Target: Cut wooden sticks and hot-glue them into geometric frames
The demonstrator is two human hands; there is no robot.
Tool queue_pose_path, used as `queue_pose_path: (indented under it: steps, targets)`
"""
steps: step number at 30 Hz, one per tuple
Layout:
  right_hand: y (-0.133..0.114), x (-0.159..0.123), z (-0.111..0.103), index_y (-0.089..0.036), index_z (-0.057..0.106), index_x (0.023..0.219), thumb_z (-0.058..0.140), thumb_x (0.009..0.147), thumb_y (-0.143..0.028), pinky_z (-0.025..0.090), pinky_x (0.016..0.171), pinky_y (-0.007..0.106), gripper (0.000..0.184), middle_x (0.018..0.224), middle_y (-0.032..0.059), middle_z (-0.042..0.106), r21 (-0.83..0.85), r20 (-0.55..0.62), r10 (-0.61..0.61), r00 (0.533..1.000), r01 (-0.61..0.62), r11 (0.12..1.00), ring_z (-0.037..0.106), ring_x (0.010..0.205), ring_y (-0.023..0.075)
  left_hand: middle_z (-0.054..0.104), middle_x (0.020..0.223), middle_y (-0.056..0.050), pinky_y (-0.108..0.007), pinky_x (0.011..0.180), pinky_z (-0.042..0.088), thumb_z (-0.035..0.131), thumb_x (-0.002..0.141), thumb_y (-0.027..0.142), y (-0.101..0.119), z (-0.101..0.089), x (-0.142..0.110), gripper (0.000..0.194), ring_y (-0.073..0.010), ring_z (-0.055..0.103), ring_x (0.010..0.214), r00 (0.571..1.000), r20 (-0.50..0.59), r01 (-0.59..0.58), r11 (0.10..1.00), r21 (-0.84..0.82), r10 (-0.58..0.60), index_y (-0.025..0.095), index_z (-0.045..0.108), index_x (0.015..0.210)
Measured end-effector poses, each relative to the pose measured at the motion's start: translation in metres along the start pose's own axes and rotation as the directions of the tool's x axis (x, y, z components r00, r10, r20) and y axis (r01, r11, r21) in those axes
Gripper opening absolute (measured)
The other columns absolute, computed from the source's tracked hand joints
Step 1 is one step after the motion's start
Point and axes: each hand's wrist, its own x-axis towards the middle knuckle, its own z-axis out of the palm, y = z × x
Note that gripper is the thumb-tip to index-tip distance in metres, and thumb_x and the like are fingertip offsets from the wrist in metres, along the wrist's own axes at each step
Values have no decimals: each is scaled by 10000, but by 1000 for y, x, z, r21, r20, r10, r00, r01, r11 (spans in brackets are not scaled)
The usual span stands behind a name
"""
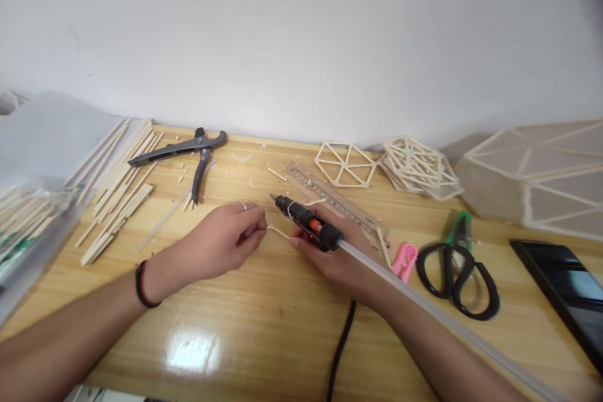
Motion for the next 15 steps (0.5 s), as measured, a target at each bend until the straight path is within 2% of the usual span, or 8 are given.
queue_pose_path:
  steps: [15]
  targets:
    - [0, -1, -1, -253, 592, 876, 681, 836, -264, 459, 685, 314, 99, 798, -24, 700, 20, 7, -13, 1000, 13, 1000, 636, 724, 198, 554, 695, 23, -245, 596, 348, 501, 938, 155, -1, 0, 0, 137, -116, 495, 639, 1000, 9, 7, 1000, 10, -7, 175, 579, 828]
